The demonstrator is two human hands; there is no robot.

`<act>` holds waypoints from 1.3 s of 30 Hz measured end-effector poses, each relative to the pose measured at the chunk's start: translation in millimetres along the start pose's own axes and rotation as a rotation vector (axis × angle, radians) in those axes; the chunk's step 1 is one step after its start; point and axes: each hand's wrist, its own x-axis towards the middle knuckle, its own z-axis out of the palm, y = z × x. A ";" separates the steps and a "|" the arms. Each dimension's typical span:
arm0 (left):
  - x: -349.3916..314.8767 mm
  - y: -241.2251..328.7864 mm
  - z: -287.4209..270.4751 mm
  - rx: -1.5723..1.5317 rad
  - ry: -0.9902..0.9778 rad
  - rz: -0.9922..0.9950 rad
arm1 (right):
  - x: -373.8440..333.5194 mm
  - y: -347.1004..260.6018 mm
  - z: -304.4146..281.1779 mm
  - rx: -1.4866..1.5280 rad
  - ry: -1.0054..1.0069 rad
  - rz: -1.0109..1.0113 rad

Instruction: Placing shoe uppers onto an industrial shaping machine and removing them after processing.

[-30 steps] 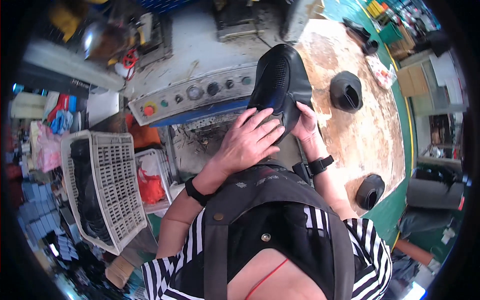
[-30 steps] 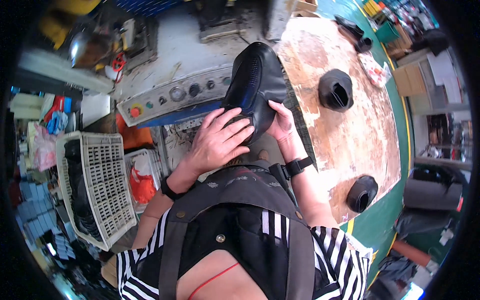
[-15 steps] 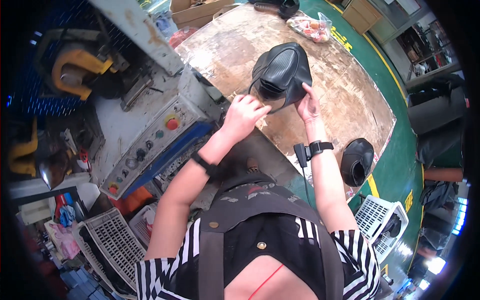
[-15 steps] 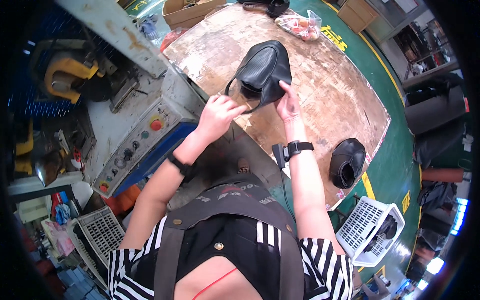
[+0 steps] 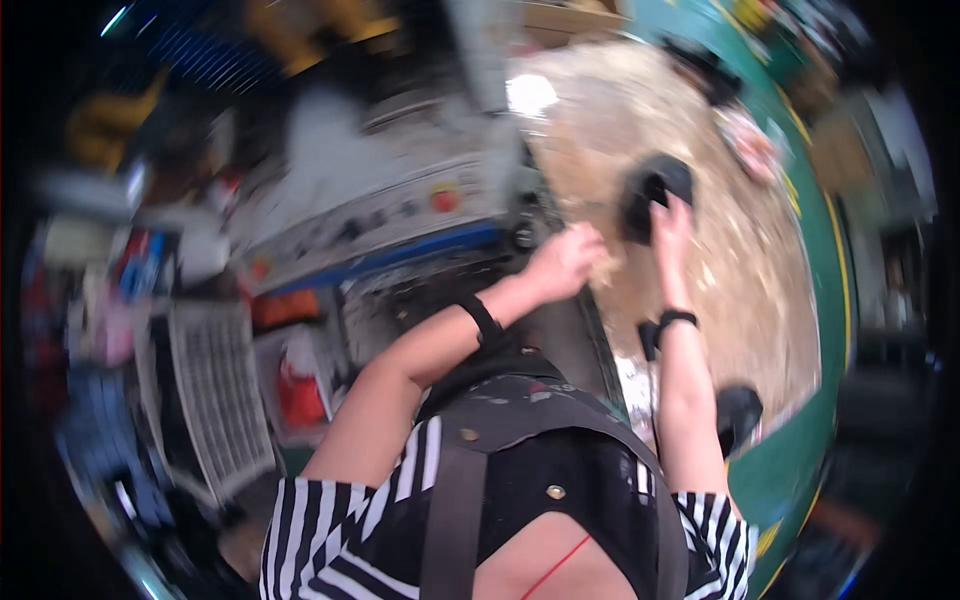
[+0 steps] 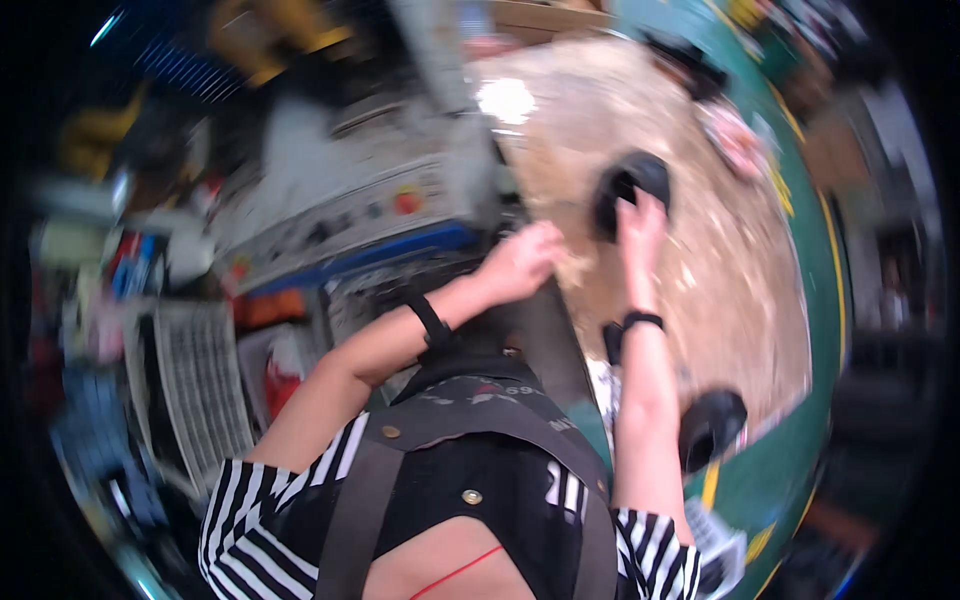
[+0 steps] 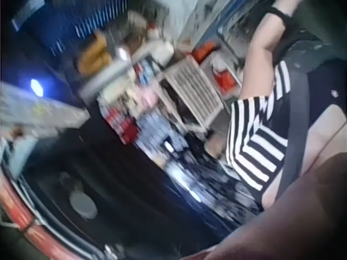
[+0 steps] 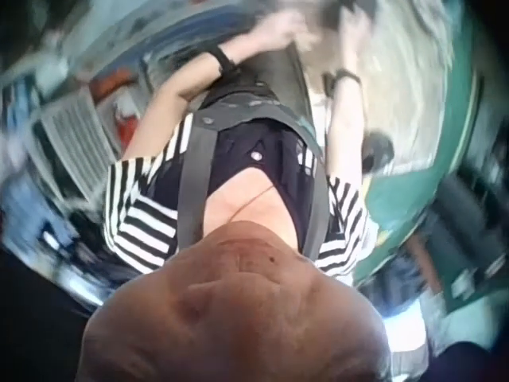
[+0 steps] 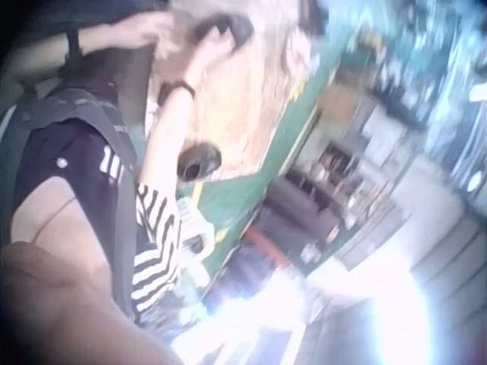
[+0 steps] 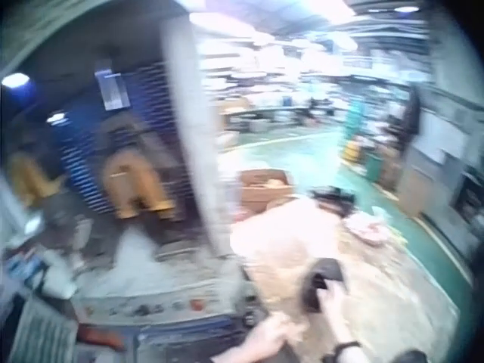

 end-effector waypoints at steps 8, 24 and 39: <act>-293.7 -0.7 -223.8 0.070 0.410 -0.719 | 6.3 91.8 -28.5 -0.345 -0.004 -0.155; -678.6 175.5 -573.5 0.382 -0.331 -1.584 | -197.9 -405.9 240.6 0.383 -0.813 -0.328; -410.2 167.0 -608.3 0.066 0.178 -0.773 | -223.5 -695.7 136.6 1.022 -1.099 -0.988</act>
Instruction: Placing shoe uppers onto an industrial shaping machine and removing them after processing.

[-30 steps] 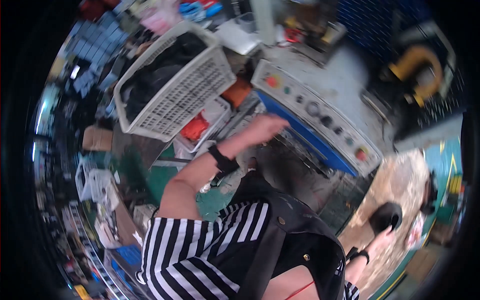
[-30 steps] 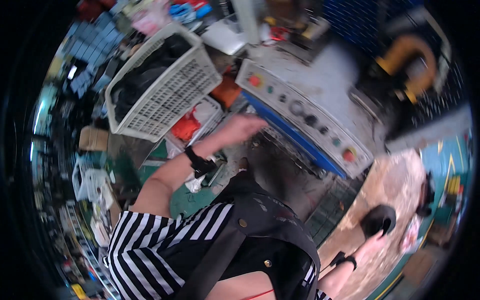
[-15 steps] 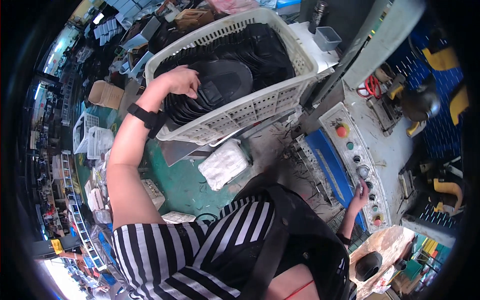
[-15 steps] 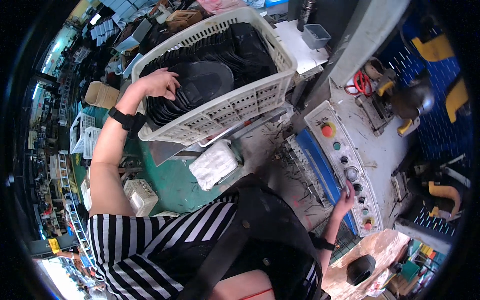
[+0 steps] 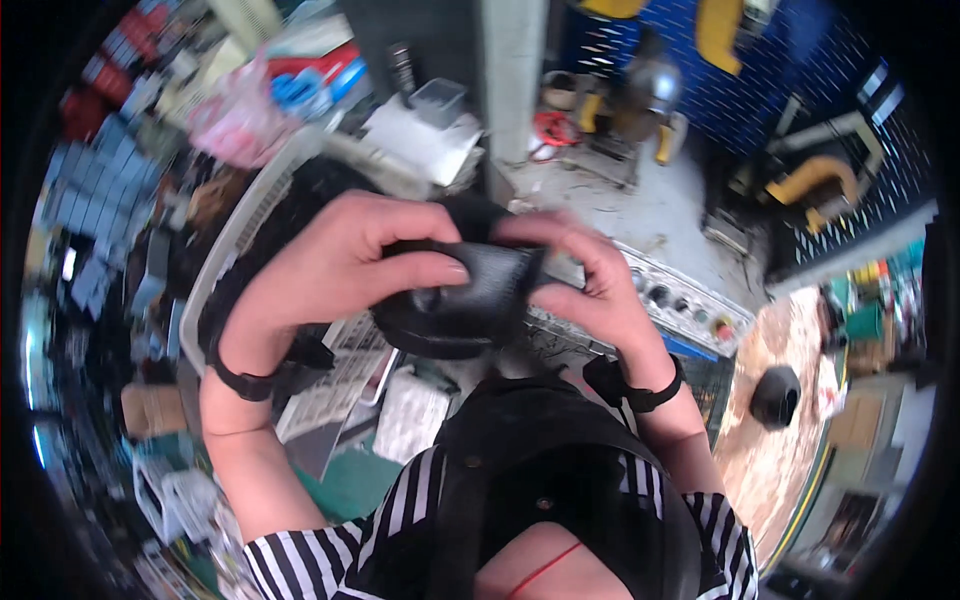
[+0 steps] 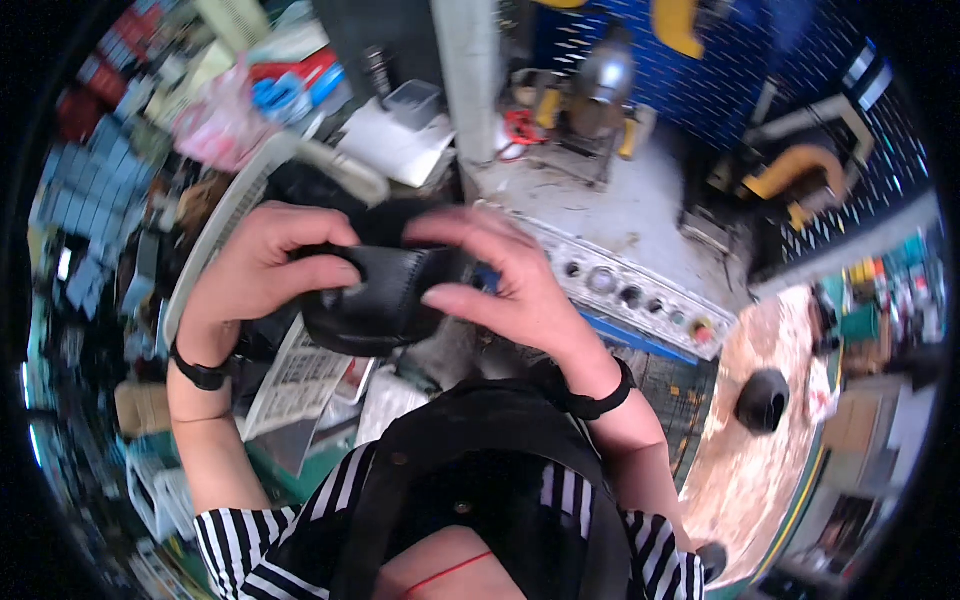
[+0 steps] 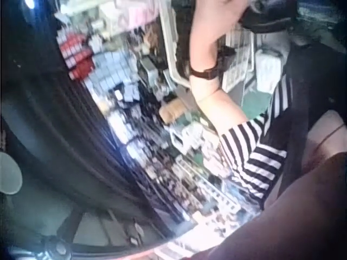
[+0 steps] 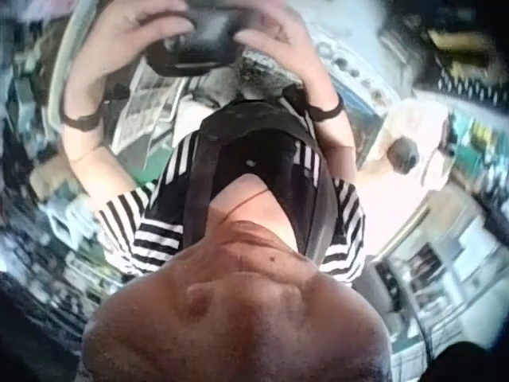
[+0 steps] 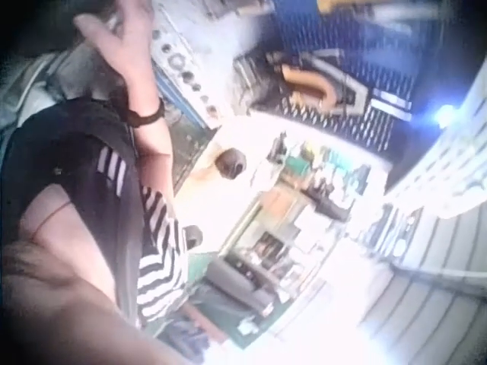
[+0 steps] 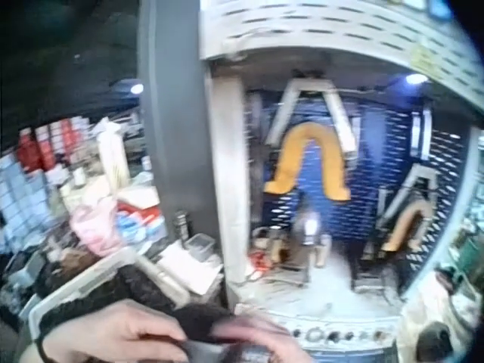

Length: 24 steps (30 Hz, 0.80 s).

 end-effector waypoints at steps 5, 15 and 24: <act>93.2 -8.6 32.4 -0.504 -0.144 0.058 | -51.0 9.9 -60.1 0.482 0.269 0.439; 282.8 -9.0 20.3 -0.764 0.308 0.276 | 52.9 85.2 -183.0 0.874 0.721 0.222; 308.0 -29.2 25.8 -0.700 0.081 0.437 | 25.1 131.6 -186.0 0.906 0.646 0.496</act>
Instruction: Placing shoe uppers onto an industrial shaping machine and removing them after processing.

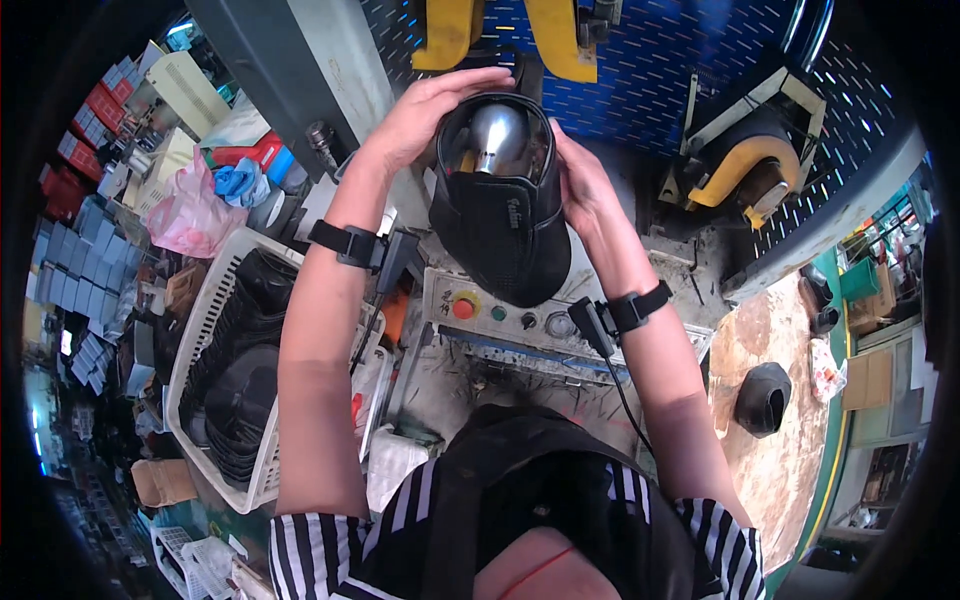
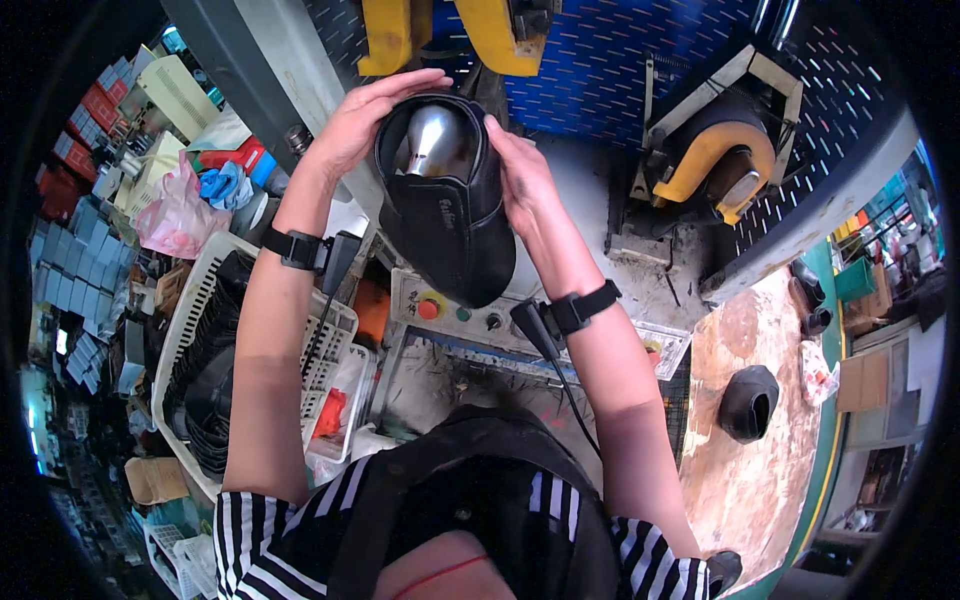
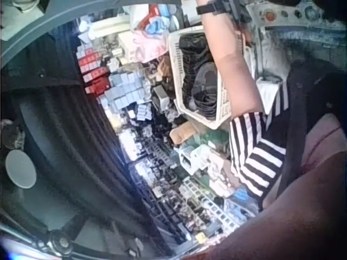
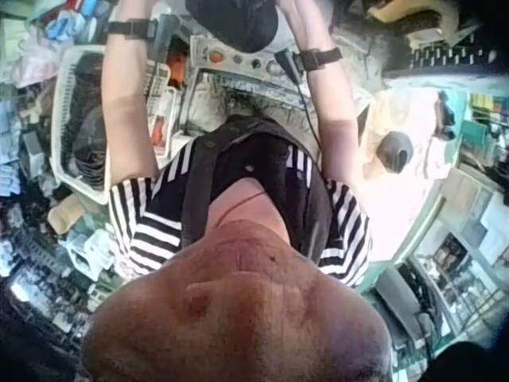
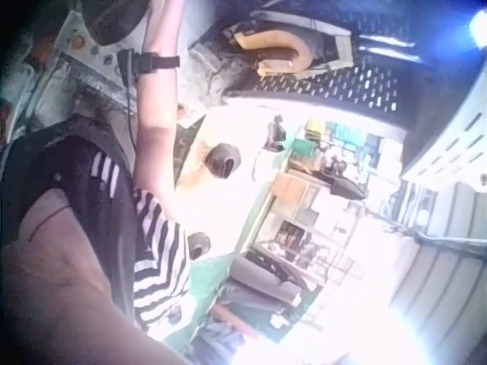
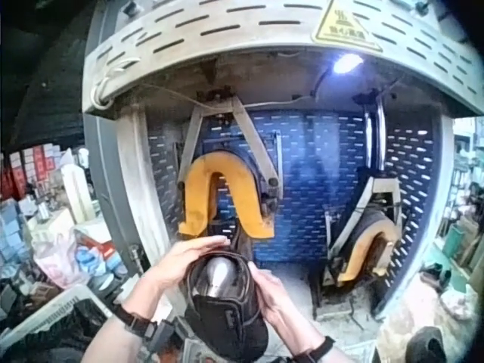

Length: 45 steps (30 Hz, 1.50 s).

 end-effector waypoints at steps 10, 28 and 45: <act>-10.2 -4.7 1.6 0.542 -0.088 0.371 | -66.1 155.0 -37.7 0.240 0.441 0.065; -183.0 -99.2 37.3 0.440 0.456 0.054 | 80.2 176.2 -103.2 -1.230 0.979 -0.624; -248.2 -125.0 48.2 0.167 0.353 -0.252 | 167.2 169.1 -123.6 -0.783 0.968 -0.443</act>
